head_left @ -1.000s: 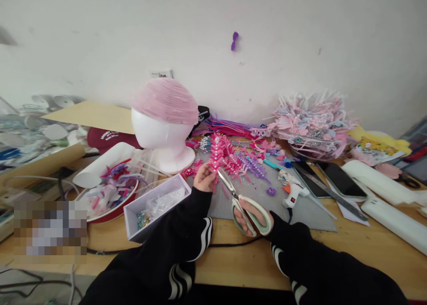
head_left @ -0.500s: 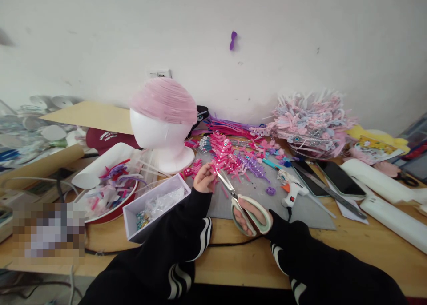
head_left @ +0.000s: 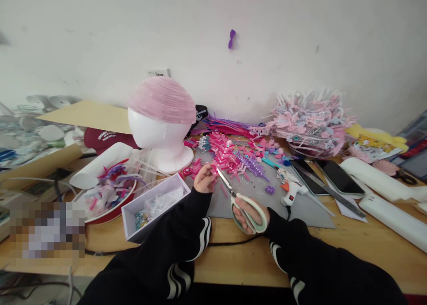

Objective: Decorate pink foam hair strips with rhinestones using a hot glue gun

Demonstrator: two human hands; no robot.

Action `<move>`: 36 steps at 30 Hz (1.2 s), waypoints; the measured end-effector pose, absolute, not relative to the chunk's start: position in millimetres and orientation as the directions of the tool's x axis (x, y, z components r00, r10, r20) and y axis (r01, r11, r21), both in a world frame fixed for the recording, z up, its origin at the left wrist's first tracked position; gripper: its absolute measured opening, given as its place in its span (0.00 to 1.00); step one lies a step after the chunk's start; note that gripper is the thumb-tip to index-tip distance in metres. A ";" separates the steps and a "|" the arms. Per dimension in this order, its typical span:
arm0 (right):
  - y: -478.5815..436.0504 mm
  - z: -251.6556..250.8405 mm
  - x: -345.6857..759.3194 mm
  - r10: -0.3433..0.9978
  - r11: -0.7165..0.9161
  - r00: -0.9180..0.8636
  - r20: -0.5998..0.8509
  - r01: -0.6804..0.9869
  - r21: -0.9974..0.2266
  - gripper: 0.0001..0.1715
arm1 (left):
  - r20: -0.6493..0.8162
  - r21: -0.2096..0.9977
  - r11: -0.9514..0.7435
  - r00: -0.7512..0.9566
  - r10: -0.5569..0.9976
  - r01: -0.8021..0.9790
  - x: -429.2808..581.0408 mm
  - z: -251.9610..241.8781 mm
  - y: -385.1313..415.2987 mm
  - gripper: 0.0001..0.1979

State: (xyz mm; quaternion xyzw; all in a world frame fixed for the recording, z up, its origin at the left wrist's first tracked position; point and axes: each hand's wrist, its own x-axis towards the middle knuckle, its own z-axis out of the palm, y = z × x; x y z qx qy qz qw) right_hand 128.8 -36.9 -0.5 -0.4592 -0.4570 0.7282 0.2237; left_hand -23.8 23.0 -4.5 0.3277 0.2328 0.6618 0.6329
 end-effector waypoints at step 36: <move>-39.1 -4.3 125.9 0.698 -0.540 -0.534 -0.477 0.045 -0.841 0.30 | 0.313 0.775 -0.318 -0.106 0.944 -0.546 -17.9 -15.9 25.4 0.19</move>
